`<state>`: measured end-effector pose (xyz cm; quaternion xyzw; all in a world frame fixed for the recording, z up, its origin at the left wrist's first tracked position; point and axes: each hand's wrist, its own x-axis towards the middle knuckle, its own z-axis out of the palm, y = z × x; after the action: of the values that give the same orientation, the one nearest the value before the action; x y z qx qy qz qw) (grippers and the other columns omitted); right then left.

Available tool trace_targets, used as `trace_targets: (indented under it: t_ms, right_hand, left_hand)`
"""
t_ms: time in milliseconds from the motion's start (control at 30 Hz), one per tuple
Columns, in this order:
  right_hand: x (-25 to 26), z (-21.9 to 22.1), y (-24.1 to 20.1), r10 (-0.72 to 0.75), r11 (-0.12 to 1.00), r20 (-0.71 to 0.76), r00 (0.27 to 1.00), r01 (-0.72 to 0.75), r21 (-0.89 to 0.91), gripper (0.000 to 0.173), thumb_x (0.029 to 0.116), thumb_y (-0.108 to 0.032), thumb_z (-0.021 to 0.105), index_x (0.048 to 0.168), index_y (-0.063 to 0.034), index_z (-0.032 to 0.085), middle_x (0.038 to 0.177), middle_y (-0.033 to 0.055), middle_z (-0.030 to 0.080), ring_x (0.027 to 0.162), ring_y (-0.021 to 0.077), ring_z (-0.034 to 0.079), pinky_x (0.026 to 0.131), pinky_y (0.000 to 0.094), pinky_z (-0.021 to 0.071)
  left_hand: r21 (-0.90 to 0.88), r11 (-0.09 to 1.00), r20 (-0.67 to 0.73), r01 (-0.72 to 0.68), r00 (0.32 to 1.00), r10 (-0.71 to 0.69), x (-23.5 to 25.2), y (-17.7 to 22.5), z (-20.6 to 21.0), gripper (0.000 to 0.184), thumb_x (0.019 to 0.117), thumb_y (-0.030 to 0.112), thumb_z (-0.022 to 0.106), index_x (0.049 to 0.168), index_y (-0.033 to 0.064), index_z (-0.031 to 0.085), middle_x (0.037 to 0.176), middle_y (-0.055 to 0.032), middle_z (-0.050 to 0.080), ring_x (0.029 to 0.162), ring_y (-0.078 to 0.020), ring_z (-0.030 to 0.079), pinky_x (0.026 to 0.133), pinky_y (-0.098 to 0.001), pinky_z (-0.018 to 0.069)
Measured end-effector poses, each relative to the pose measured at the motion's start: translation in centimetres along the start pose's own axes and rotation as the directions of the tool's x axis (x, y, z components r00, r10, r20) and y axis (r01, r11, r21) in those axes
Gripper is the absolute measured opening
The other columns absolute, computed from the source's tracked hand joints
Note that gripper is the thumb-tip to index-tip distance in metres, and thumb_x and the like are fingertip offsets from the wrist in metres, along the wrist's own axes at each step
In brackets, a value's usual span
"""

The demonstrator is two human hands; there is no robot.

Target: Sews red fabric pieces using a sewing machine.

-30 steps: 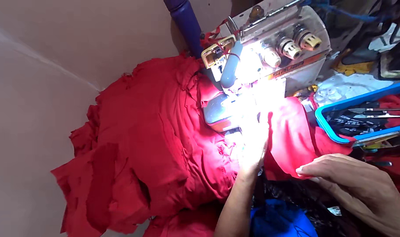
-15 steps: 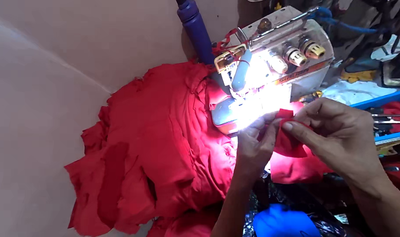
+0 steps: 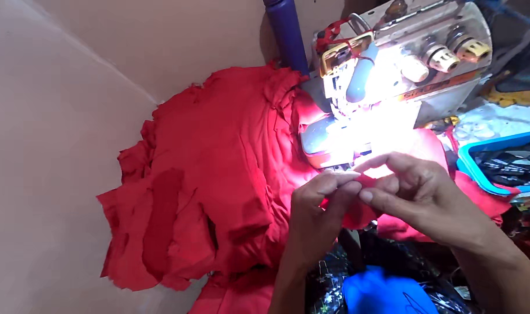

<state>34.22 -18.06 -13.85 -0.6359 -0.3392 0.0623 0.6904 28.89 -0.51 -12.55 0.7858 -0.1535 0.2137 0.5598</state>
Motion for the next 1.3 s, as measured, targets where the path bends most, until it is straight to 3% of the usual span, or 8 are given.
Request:
trace_targets:
  t_ms: [133, 333, 500, 633, 800, 900, 1000, 1300]
  right_hand:
    - [0.0, 0.3, 0.7, 0.053, 0.983, 0.218, 0.974, -0.089, 0.159, 0.014, 0.0926, -0.011, 0.068, 0.106, -0.0146, 0.069, 0.066, -0.0154, 0.066, 0.058, -0.0095, 0.057, 0.054, 0.0074, 0.0456]
    - [-0.5, 1.5, 2.3, 0.115, 0.941, 0.216, 0.97, -0.176, 0.29, 0.009, 0.0929, -0.005, 0.067, 0.098, -0.0129, 0.069, 0.076, -0.0117, 0.073, 0.069, -0.0024, 0.069, 0.064, 0.0143, 0.0581]
    - [0.6, 2.1, 4.1, 0.251, 0.959, -0.073, 0.965, -0.238, 0.154, 0.005, 0.0925, -0.004, 0.068, 0.095, -0.0077, 0.069, 0.075, -0.0066, 0.074, 0.066, 0.0027, 0.072, 0.065, 0.0183, 0.0614]
    - [1.7, 1.4, 7.3, 0.258, 0.91, -0.326, 0.91, -0.342, -0.235, 0.015, 0.0906, -0.018, 0.074, 0.094, -0.0031, 0.075, 0.081, 0.0008, 0.067, 0.069, 0.0036, 0.06, 0.067, 0.0243, 0.0522]
    - [0.8, 1.7, 8.2, 0.183, 0.941, -0.356, 0.916, -0.268, -0.205, 0.018, 0.0968, -0.019, 0.065, 0.097, -0.0026, 0.073, 0.08, -0.0021, 0.072, 0.07, -0.0005, 0.069, 0.069, 0.0191, 0.0599]
    - [-0.8, 2.2, 8.3, 0.086, 0.944, -0.377, 0.922, -0.196, -0.265, 0.022, 0.0953, -0.02, 0.064, 0.097, -0.0012, 0.074, 0.081, -0.0024, 0.07, 0.071, -0.0049, 0.065, 0.069, 0.0142, 0.0553]
    - [-2.0, 2.5, 8.4, 0.05, 0.954, -0.439, 0.897, -0.173, -0.244, 0.022, 0.0939, -0.019, 0.066, 0.101, 0.0003, 0.071, 0.082, -0.0038, 0.07, 0.072, -0.0064, 0.064, 0.068, 0.0122, 0.0544]
    - [1.2, 1.8, 8.7, -0.029, 0.967, -0.527, 0.849, -0.109, -0.229, 0.026, 0.0958, -0.014, 0.066, 0.113, 0.0062, 0.067, 0.081, -0.0024, 0.072, 0.069, -0.0016, 0.07, 0.065, 0.0157, 0.0606]
  left_hand:
    - [0.126, 0.984, 0.087, -0.126, 0.989, 0.116, 0.5, 1.1, -3.0, 0.014, 0.0976, 0.005, 0.062, 0.096, -0.001, 0.075, 0.088, 0.0019, 0.069, 0.083, 0.0023, 0.063, 0.077, -0.0139, 0.0538]
    - [0.186, 0.954, 0.103, -0.233, 0.971, 0.217, 3.0, 0.3, -5.0, 0.013, 0.0969, 0.006, 0.065, 0.095, -0.0009, 0.075, 0.092, 0.0016, 0.069, 0.087, 0.001, 0.063, 0.078, -0.0136, 0.0532]
    - [0.228, 0.962, 0.042, -0.15, 0.989, 0.145, 6.2, -4.4, -3.8, 0.008, 0.0911, 0.0, 0.07, 0.097, -0.0017, 0.075, 0.092, -0.0043, 0.067, 0.082, -0.0029, 0.062, 0.074, -0.0146, 0.0509]
    - [0.427, 0.904, -0.034, 0.001, 0.999, 0.015, 7.5, -8.0, -1.3, 0.018, 0.0858, 0.001, 0.077, 0.102, -0.0016, 0.069, 0.087, -0.0146, 0.069, 0.072, -0.0213, 0.064, 0.066, -0.0367, 0.0539]
    - [0.71, 0.704, -0.094, -0.004, 0.99, 0.101, 7.4, -7.8, 1.6, 0.02, 0.0893, 0.009, 0.073, 0.109, 0.0029, 0.071, 0.109, -0.0173, 0.067, 0.101, -0.0351, 0.062, 0.081, -0.0524, 0.0464]
    - [0.819, 0.571, -0.121, -0.054, 0.957, 0.264, 5.8, -8.2, 3.6, 0.01, 0.0886, 0.014, 0.073, 0.086, 0.0043, 0.074, 0.09, -0.0132, 0.07, 0.088, -0.0302, 0.067, 0.078, -0.0467, 0.0479]
    - [0.868, 0.496, -0.148, -0.024, 0.941, 0.304, 3.7, -8.2, 5.5, 0.011, 0.0895, 0.014, 0.07, 0.09, 0.0108, 0.081, 0.095, -0.0091, 0.075, 0.095, -0.0259, 0.068, 0.09, -0.0437, 0.0463]
    - [0.756, 0.639, -0.237, 0.14, 0.969, 0.068, 5.3, -8.0, 6.1, 0.029, 0.0927, 0.01, 0.067, 0.12, 0.0042, 0.074, 0.124, -0.0142, 0.071, 0.119, -0.0312, 0.066, 0.104, -0.0471, 0.0478]
